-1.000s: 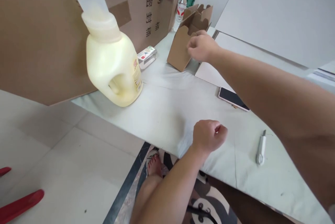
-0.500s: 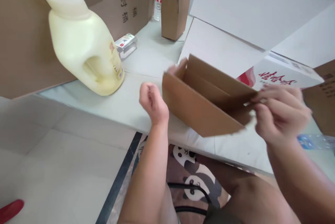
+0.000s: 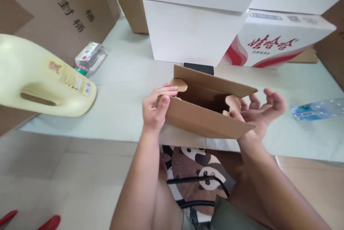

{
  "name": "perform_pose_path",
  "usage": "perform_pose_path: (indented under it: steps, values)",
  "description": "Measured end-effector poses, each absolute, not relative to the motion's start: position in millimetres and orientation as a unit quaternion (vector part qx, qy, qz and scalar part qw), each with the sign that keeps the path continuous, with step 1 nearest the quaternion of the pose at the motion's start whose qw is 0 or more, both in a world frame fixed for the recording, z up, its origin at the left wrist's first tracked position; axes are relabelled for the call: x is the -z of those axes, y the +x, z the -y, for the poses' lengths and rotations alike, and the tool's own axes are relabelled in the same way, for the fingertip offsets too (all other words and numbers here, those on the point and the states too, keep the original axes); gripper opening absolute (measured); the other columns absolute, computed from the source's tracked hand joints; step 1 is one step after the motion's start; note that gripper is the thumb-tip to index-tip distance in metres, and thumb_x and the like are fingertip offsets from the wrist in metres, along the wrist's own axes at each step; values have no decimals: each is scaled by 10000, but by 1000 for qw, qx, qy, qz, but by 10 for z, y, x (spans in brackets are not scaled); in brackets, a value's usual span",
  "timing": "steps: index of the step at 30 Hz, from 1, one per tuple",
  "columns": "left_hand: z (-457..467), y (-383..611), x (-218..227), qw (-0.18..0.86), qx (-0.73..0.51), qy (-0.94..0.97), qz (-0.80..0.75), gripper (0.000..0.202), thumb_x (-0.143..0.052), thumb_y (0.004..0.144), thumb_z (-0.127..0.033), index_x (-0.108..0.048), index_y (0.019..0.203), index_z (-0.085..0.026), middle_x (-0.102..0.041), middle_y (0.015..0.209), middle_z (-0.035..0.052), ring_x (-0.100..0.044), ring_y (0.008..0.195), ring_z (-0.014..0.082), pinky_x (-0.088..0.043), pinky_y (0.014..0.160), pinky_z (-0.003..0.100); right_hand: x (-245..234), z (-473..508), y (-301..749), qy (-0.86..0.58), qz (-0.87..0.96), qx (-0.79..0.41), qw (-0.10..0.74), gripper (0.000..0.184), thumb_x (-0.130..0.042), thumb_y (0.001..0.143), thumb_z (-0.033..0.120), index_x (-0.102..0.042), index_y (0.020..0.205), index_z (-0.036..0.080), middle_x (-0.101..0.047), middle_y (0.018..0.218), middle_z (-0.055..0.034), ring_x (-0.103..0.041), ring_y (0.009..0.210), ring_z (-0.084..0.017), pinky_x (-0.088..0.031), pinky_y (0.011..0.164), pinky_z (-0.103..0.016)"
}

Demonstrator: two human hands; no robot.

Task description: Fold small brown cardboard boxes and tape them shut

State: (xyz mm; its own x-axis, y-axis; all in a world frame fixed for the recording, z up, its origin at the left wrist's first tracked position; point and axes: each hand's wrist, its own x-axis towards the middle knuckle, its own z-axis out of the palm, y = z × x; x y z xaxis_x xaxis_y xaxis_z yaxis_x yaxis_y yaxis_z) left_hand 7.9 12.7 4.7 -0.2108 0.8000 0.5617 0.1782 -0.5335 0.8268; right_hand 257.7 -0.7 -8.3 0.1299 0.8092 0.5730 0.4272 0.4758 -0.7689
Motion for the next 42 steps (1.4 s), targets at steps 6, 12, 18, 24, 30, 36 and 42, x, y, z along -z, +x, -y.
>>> perform_pose_path:
  steps: [6, 12, 18, 24, 30, 36, 42]
  values:
    - [-215, 154, 3, 222, -652, 568, -451, 393, -573, 928, -546, -772, 804, -231, -773, 847, 38, -702, 1086, 254, -494, 1063, 471, 46, 18, 2544, -479, 546, -325, 606, 637, -700, 810, 423, -416, 1381, 418, -512, 1329, -75, -574, 1169, -262, -577, 738, -356]
    - [-218, 151, 100, 222, -679, 529, -458, 318, -681, 850, -544, -741, 896, -235, -746, 913, 30, -715, 949, 206, -536, 952, 373, 208, 2, 2681, -439, 595, -272, 616, 202, -613, 870, 360, -693, 1053, 326, -618, 1143, -47, -530, 1300, -281, -409, 1148, -526]
    - [-154, 137, 58, 247, -625, 547, -499, 249, -680, 859, -466, -764, 976, -262, -690, 1253, 55, -620, 1231, 250, -486, 1060, 404, 219, 12, 2682, -411, 613, -245, 628, 343, -443, 922, 469, -725, 900, 275, -627, 1081, -72, -543, 1292, -327, -325, 1195, -585]
    - [-169, 32, -30, 320, -632, 470, -527, 123, -695, 788, -300, -794, 842, -251, -739, 1162, 42, -629, 1206, 259, -474, 1062, 413, 318, -2, 2722, -452, 622, -217, 601, 480, -365, 947, 571, -615, 1282, 335, -501, 1486, -44, -423, 1441, -336, -328, 1189, -595]
    - [-260, -219, 122, 429, -709, 188, -527, 137, -691, 672, -268, -729, 784, -200, -736, 843, 14, -676, 780, 162, -537, 720, 274, 344, 0, 2699, -463, 669, -333, 477, 545, -270, 1019, 531, -478, 1478, 322, -473, 1562, -32, -322, 1518, -289, -264, 1234, -598]
    - [-224, 122, 175, 582, -588, 126, -547, 333, -574, 799, -461, -705, 884, -167, -752, 854, 79, -711, 831, 234, -573, 714, 335, 102, 75, 2528, -354, 759, -333, 433, 632, -437, 993, 551, -267, 1582, 395, -226, 1680, 23, -162, 1569, -264, -161, 1280, -544]
    - [-103, 203, 174, 633, -526, 237, -516, 909, -303, 751, -913, -699, 1085, -166, -751, 1083, 157, -654, 1166, 359, -536, 949, 477, 6, 103, 2659, -362, 760, -287, 456, 615, -478, 984, 518, -323, 1565, 388, -284, 1665, -4, -253, 1544, -296, -312, 1228, -526]
